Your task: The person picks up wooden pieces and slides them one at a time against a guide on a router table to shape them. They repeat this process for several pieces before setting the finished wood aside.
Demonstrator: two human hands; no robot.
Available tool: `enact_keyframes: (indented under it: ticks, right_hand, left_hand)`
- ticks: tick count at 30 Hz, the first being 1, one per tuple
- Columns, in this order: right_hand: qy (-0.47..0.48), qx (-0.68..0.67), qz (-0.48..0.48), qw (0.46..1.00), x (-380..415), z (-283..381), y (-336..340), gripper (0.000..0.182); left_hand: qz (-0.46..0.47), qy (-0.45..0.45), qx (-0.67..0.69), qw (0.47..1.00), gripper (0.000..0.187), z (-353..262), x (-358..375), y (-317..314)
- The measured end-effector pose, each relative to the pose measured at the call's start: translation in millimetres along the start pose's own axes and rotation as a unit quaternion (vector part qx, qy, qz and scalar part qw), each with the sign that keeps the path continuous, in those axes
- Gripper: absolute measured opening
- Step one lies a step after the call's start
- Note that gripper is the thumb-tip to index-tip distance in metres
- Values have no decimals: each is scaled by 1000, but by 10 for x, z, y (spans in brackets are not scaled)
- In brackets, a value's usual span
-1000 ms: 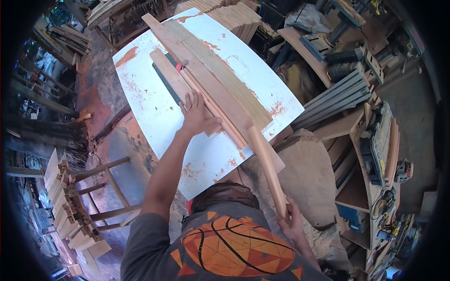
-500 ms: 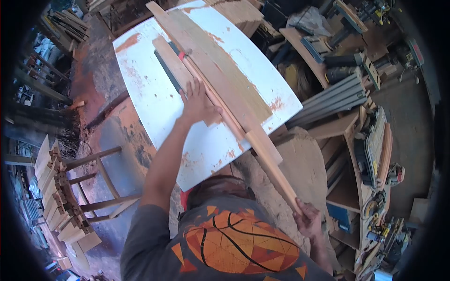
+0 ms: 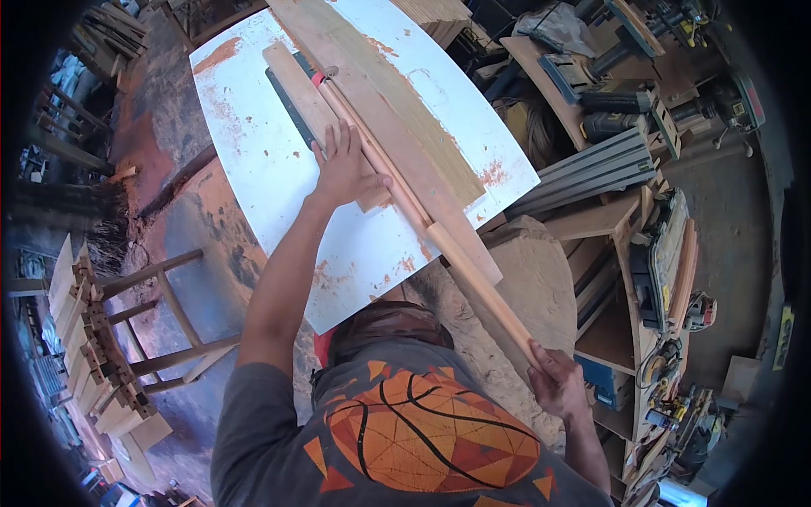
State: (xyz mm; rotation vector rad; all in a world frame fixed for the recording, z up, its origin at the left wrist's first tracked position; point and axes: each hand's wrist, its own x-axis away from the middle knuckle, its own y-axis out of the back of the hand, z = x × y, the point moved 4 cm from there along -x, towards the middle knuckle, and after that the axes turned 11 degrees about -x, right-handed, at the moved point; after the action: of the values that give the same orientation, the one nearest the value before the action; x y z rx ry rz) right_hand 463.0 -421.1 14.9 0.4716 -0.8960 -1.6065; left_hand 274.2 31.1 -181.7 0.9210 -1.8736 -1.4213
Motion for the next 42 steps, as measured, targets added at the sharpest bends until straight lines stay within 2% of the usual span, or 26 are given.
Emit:
enact_keyframes:
  ticks: [10, 13, 42]
  right_hand:
    - [-9, 67, 29, 997, -179, 285, 5, 56]
    - [25, 73, 13, 997, -204, 279, 13, 60]
    - [19, 67, 14, 997, -461, 494, -88, 59]
  left_hand:
    - [10, 7, -1, 1000, 140, 82, -113, 120]
    - [18, 9, -6, 1000, 140, 98, -125, 115]
    - [16, -5, 3, 1000, 147, 371, -379, 109]
